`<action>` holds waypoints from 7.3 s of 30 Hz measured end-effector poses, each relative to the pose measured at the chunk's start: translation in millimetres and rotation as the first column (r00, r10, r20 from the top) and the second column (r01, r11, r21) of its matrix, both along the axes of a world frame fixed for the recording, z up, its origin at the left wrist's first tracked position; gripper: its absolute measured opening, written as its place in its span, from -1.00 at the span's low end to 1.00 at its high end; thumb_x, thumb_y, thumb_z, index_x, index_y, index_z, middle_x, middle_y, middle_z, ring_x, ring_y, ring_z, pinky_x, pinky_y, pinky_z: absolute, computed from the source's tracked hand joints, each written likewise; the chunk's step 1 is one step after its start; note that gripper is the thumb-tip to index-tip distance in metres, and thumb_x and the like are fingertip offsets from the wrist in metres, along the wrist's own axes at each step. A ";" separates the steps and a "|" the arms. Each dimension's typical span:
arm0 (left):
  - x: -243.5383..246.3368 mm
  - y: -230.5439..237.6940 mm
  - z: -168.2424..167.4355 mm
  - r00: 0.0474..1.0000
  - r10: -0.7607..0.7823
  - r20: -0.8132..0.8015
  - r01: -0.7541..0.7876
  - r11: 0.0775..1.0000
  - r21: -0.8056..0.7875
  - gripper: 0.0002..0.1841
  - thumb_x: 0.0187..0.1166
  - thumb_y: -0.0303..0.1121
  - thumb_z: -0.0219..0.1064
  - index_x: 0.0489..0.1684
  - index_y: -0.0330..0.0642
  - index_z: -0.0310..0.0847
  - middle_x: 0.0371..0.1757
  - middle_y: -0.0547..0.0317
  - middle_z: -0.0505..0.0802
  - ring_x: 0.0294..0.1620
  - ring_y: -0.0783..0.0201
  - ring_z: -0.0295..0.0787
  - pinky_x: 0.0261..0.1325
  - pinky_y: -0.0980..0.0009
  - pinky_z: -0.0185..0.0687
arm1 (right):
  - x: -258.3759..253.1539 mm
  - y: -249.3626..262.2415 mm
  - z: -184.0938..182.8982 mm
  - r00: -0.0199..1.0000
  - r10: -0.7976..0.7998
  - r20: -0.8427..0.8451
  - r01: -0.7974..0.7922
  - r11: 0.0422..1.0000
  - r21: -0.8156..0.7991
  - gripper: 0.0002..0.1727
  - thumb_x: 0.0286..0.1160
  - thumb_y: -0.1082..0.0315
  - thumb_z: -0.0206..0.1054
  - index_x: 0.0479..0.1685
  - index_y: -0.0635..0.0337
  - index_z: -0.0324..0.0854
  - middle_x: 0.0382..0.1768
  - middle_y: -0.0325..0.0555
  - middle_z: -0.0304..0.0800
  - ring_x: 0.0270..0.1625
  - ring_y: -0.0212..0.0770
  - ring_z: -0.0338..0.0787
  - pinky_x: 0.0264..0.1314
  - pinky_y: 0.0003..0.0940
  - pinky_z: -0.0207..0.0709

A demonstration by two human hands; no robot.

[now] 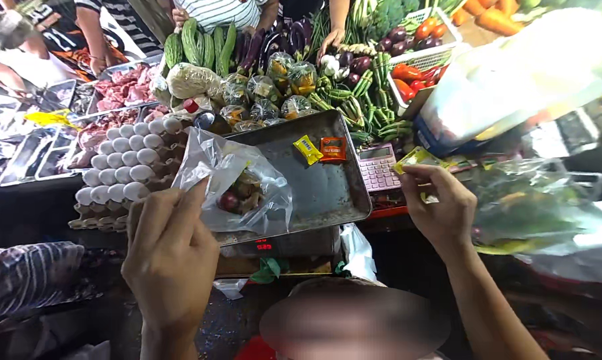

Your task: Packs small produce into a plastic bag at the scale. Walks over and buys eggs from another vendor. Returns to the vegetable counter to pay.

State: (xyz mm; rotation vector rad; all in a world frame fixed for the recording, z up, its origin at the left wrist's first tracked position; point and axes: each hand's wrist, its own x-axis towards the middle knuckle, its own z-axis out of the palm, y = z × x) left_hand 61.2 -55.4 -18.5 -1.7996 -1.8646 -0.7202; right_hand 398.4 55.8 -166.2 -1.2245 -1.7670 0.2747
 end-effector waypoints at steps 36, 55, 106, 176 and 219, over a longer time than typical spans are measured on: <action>-6.7 -0.2 -5.7 0.993 -0.065 -0.095 0.050 0.987 -0.154 -0.36 0.69 -0.18 0.24 0.84 0.25 0.24 0.72 0.06 0.51 0.43 -0.09 0.67 0.27 -0.13 0.59 | 49.6 33.1 -155.9 0.977 -0.027 0.212 0.136 0.844 -0.519 -0.63 0.55 0.38 0.31 0.27 0.36 0.65 0.31 0.35 0.67 0.21 0.25 0.80 0.27 0.19 0.68; -11.5 3.2 6.2 0.938 -0.232 0.258 0.246 0.969 -0.026 -0.74 0.63 -0.17 0.38 -0.11 -0.21 0.80 -0.07 0.15 0.84 0.10 0.31 0.67 0.24 0.29 0.49 | 51.7 112.3 -171.8 0.896 -0.043 0.441 0.255 0.863 -0.435 -0.53 0.68 0.11 0.02 0.37 0.06 0.68 0.53 0.37 0.47 0.36 0.54 0.60 0.01 0.54 0.53; 1.1 -22.4 -16.2 0.998 0.038 -0.045 -0.049 0.961 -0.271 -0.58 0.63 -0.41 0.08 0.38 -0.34 0.65 0.37 -0.31 0.73 0.08 -0.15 0.79 0.03 -0.06 0.66 | 39.3 35.6 -201.2 0.952 -0.048 0.304 0.155 0.928 -0.338 -0.46 0.66 0.10 0.09 0.45 0.29 0.56 0.32 0.24 0.73 0.30 0.29 0.72 0.32 0.23 0.57; -12.2 32.2 28.7 0.979 -0.138 -0.151 0.078 0.935 -0.347 -0.45 0.58 -0.40 -0.06 0.54 -0.15 0.59 0.60 -0.10 0.60 -0.28 -0.08 0.71 -0.37 -0.13 0.52 | 16.0 34.9 -196.3 0.914 0.075 0.398 0.073 0.937 -0.343 -0.42 0.78 -0.11 -0.15 0.35 -0.13 0.75 0.59 0.09 0.53 0.51 0.29 0.55 0.35 0.33 0.43; -32.9 6.3 -10.8 0.997 0.061 -0.046 -0.074 0.924 -0.375 -0.39 0.55 -0.35 0.05 0.66 -0.32 0.38 0.48 -0.53 0.58 0.33 -0.46 0.64 0.22 -0.35 0.53 | 6.2 36.4 -202.7 0.896 -0.200 0.396 0.341 0.882 -0.325 -0.34 0.63 -0.16 0.01 0.50 0.04 0.62 0.44 0.27 0.57 0.32 0.33 0.62 0.20 0.26 0.50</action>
